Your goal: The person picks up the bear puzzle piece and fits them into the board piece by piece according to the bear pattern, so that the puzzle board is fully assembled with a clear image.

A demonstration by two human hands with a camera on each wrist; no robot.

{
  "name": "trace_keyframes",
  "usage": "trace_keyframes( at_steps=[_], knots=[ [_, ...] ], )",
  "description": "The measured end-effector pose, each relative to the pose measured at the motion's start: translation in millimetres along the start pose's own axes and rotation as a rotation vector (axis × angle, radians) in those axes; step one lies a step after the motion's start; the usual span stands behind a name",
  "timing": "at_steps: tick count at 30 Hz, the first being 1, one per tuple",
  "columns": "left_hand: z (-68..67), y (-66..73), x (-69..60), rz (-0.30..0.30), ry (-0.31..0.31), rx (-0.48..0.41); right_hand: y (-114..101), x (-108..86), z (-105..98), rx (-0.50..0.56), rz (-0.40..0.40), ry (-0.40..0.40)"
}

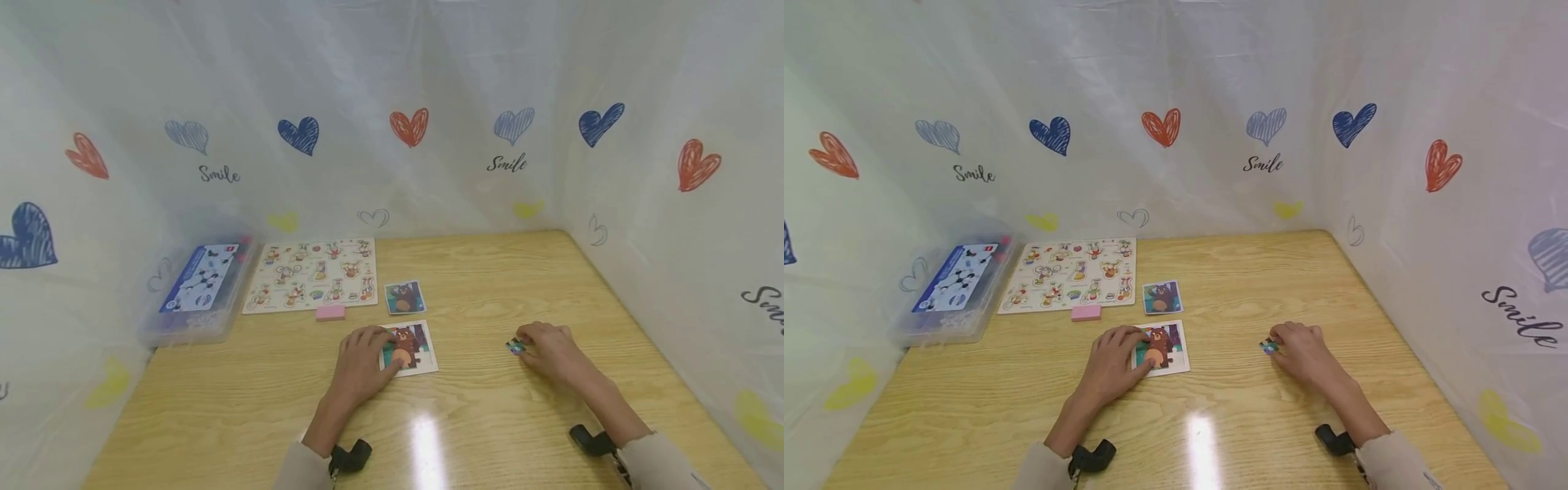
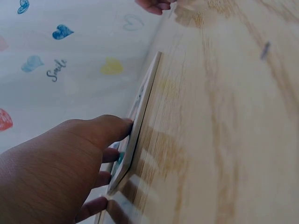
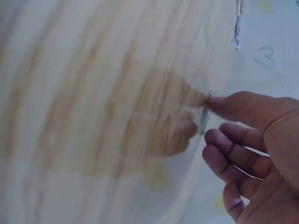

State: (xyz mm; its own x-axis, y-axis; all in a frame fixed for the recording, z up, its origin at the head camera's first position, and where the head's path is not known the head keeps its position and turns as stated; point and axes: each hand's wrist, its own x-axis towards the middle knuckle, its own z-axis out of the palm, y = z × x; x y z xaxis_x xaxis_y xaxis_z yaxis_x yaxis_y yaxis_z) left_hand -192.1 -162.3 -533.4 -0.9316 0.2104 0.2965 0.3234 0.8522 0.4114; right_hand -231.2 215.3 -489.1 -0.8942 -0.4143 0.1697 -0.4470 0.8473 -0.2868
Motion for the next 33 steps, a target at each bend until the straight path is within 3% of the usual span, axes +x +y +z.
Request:
trace_keyframes(
  at_steps=[6, 13, 18, 28, 33],
  knots=[
    [-0.9, -1.4, 0.3, 0.001, 0.01, -0.007, -2.1, 1.5, 2.0, 0.026, 0.017, 0.011],
    [0.1, -2.3, 0.6, -0.01, -0.009, -0.019, -3.0, 7.2, 3.7, 0.017, -0.055, -0.01],
    [-0.3, -1.9, 0.6, 0.001, -0.009, -0.006, -0.1, 9.4, 6.4, 0.03, -0.058, -0.027],
    [-1.1, 0.1, 0.1, 0.012, -0.003, -0.015, -0.3, 17.4, 13.9, -0.019, -0.159, 0.019],
    [-1.2, -0.5, 0.9, 0.012, 0.0, 0.0, -9.8, 20.2, 11.2, 0.017, -0.209, 0.045]
  ],
)
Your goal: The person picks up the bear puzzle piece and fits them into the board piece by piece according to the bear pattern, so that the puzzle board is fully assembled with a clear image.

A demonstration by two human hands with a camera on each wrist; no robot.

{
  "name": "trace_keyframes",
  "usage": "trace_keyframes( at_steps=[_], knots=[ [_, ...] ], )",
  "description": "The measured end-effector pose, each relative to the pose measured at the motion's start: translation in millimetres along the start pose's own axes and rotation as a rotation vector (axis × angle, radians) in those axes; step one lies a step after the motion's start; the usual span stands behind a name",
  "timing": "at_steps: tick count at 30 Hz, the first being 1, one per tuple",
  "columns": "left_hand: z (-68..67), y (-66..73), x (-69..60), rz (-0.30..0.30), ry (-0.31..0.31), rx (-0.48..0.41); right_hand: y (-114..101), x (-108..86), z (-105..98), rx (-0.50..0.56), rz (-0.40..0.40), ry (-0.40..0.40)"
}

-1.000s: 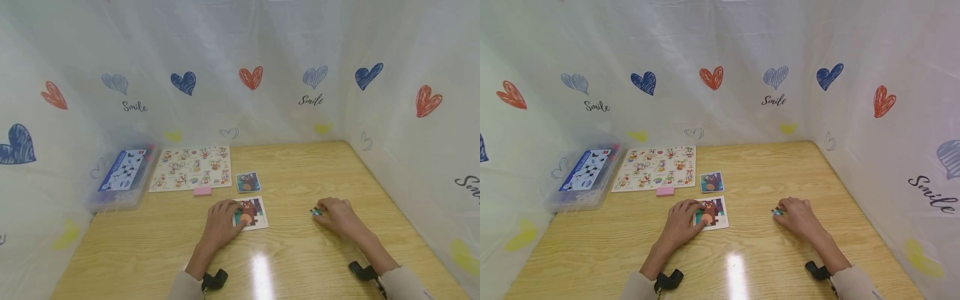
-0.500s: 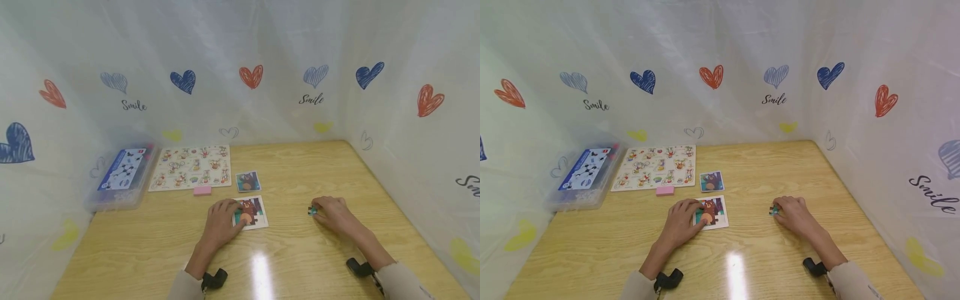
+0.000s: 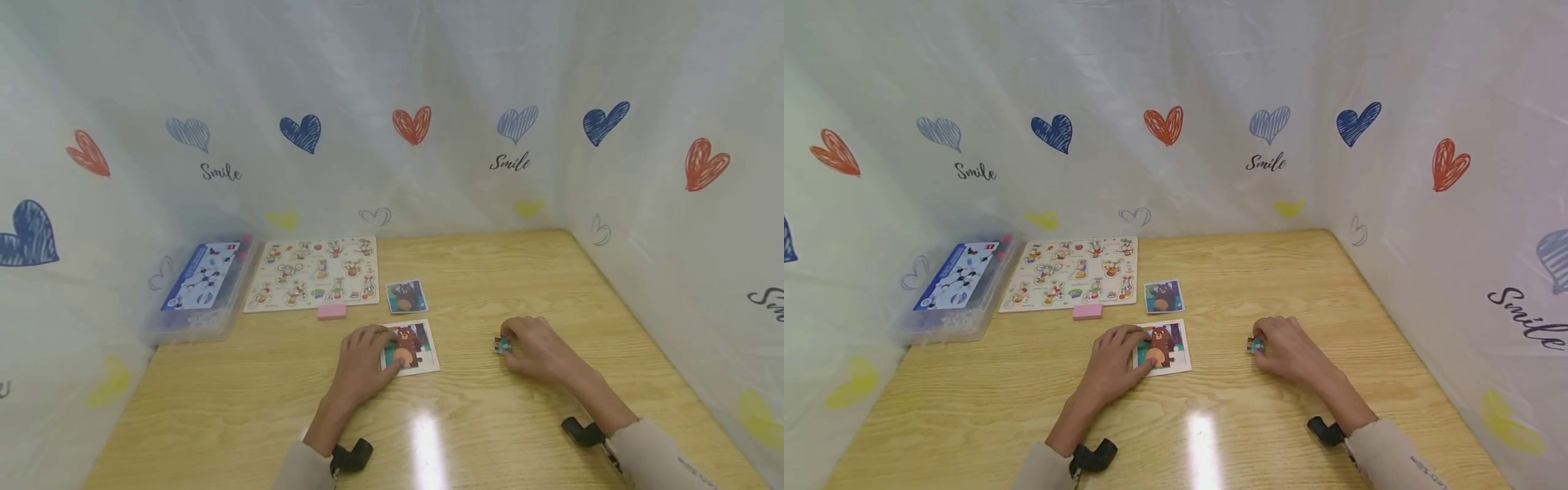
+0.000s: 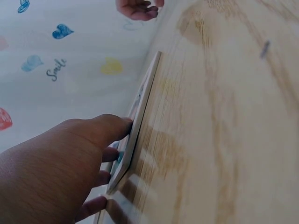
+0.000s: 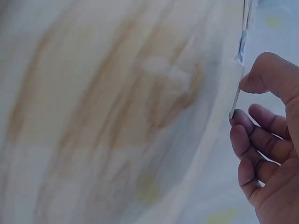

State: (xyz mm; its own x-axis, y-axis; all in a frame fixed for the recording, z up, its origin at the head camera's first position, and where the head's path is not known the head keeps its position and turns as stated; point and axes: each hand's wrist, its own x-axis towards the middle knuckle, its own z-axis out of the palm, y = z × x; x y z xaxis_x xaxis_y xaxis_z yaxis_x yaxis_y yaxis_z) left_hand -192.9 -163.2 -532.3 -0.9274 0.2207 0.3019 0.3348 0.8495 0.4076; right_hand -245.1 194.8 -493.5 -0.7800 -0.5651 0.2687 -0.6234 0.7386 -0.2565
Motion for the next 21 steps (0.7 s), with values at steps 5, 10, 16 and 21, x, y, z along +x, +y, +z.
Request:
trace_keyframes(
  at_steps=[5, 10, 16, 21],
  knots=[
    [0.6, 0.6, -0.3, -0.006, -0.001, -0.001, -12.3, 6.1, -3.7, 0.034, -0.06, 0.0],
    [-0.6, 1.0, -0.7, -0.012, -0.01, -0.002, -22.8, 15.1, -5.3, 0.054, -0.084, -0.019],
    [-1.1, 1.7, -0.5, -0.01, -0.005, -0.01, -31.6, 22.8, -3.1, 0.09, -0.082, -0.053],
    [-0.7, 1.3, -0.7, -0.002, 0.006, 0.0, -35.2, 27.4, -0.4, 0.102, -0.104, -0.056]
  ],
)
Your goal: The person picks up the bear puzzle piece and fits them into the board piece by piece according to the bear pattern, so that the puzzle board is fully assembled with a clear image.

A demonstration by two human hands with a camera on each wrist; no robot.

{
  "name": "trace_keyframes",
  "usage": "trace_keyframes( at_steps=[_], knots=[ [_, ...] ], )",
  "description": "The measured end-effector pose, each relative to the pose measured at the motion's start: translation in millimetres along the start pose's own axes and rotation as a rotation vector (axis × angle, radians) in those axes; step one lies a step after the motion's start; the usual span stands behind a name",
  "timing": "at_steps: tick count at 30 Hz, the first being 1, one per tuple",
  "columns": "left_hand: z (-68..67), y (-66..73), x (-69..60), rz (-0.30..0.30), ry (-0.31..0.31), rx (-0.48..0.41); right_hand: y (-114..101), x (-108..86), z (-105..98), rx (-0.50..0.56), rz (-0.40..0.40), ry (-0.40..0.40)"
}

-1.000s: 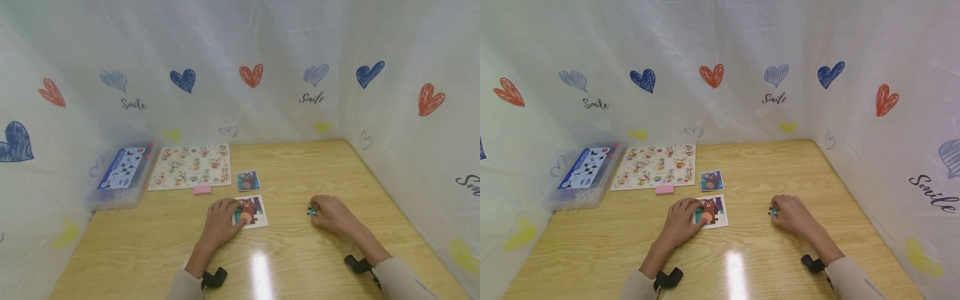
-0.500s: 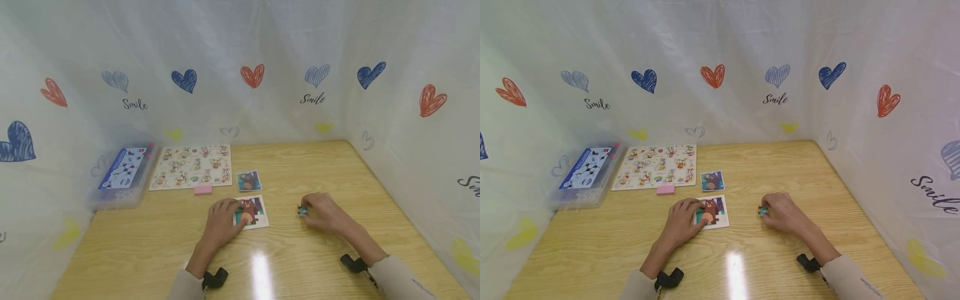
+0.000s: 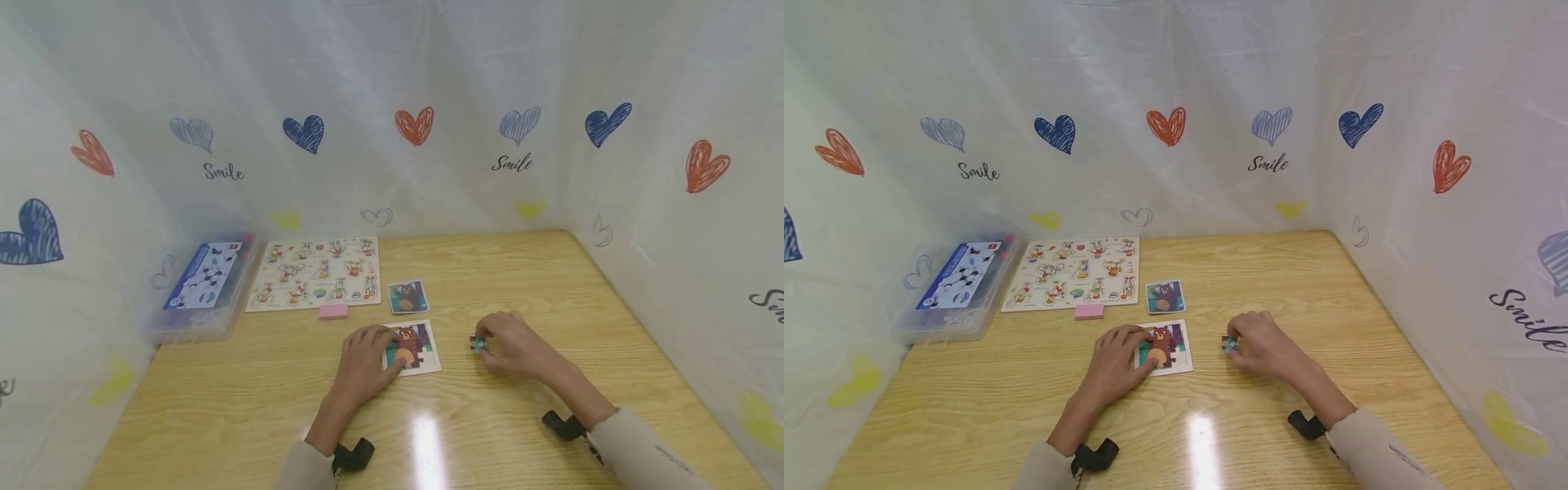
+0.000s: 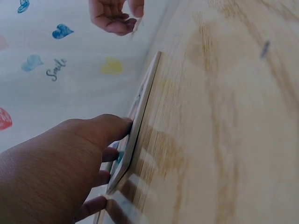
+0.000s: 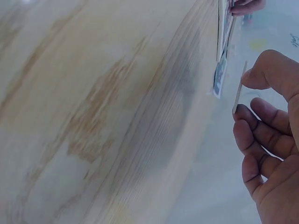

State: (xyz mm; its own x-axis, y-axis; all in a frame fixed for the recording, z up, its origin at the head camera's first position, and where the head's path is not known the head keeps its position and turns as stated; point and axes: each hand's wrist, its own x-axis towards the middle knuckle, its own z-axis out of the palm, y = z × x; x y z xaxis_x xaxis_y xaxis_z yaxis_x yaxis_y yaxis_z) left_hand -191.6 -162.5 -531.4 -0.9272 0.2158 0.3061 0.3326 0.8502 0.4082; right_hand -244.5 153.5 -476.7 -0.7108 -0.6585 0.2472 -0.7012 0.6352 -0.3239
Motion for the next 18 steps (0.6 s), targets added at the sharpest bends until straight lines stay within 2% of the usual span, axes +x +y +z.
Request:
trace_keyframes(
  at_steps=[18],
  knots=[
    [2.1, -2.7, 0.8, -0.013, -0.019, 0.008, -9.3, 13.6, 2.5, -0.015, -0.092, 0.014]
  ],
)
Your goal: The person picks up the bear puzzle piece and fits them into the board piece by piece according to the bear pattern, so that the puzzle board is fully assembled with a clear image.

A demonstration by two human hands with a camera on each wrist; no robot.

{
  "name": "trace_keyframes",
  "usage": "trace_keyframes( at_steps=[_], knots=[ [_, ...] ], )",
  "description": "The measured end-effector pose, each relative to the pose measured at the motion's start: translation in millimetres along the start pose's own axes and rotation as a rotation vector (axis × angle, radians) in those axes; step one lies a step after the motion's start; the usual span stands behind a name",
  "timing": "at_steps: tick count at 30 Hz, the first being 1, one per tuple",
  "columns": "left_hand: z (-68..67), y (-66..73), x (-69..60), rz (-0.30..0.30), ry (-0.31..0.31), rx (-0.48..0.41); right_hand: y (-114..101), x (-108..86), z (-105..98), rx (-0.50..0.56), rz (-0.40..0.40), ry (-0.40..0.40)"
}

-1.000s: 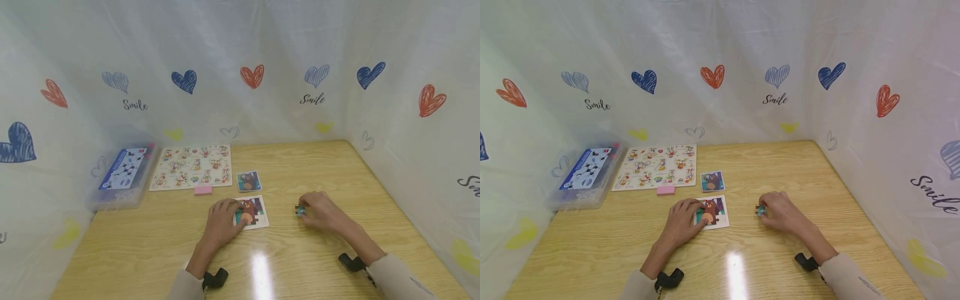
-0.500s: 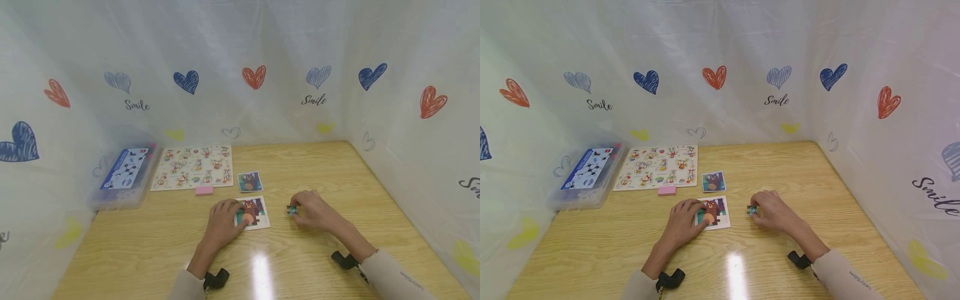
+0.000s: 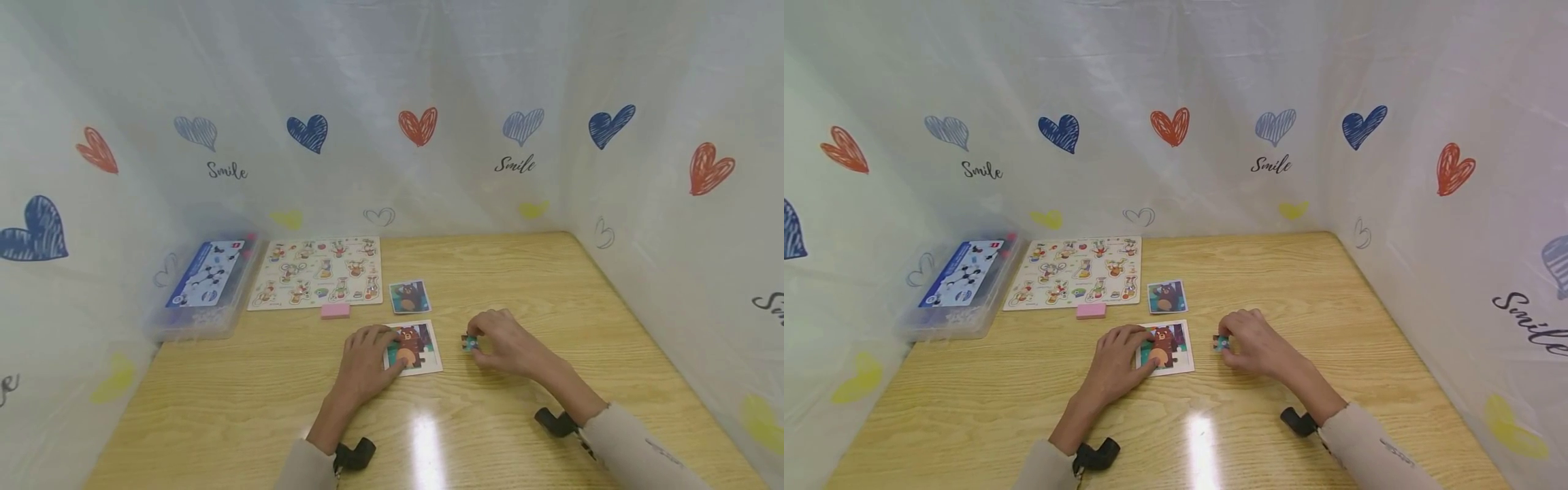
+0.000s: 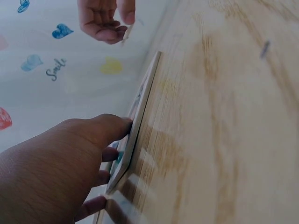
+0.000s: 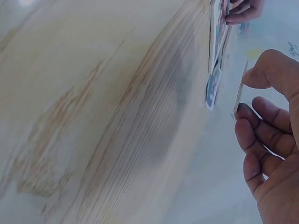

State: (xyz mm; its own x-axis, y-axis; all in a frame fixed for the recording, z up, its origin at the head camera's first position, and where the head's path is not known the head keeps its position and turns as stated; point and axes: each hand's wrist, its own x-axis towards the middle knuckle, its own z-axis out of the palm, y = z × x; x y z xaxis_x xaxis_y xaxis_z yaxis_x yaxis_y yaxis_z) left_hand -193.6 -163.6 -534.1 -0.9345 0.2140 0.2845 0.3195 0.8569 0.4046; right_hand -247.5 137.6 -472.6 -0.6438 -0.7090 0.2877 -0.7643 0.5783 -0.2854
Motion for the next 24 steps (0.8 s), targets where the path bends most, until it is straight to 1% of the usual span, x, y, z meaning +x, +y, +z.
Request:
trace_keyframes(
  at_steps=[2, 9, 19, 24],
  knots=[
    [-0.1, -0.1, -0.2, -0.001, -0.004, -0.005, -0.7, 1.4, 0.7, 0.003, -0.002, -0.004],
    [-0.8, 0.6, -1.3, 0.021, 0.017, -0.005, -4.9, 7.6, 2.5, 0.011, -0.01, -0.018],
    [-2.1, 1.4, -2.0, 0.025, 0.023, -0.026, -8.5, 13.6, 9.0, 0.031, -0.053, -0.028],
    [-2.6, 1.7, -2.0, 0.025, 0.02, -0.02, -10.5, 15.7, 10.4, 0.004, -0.079, -0.01]
  ],
)
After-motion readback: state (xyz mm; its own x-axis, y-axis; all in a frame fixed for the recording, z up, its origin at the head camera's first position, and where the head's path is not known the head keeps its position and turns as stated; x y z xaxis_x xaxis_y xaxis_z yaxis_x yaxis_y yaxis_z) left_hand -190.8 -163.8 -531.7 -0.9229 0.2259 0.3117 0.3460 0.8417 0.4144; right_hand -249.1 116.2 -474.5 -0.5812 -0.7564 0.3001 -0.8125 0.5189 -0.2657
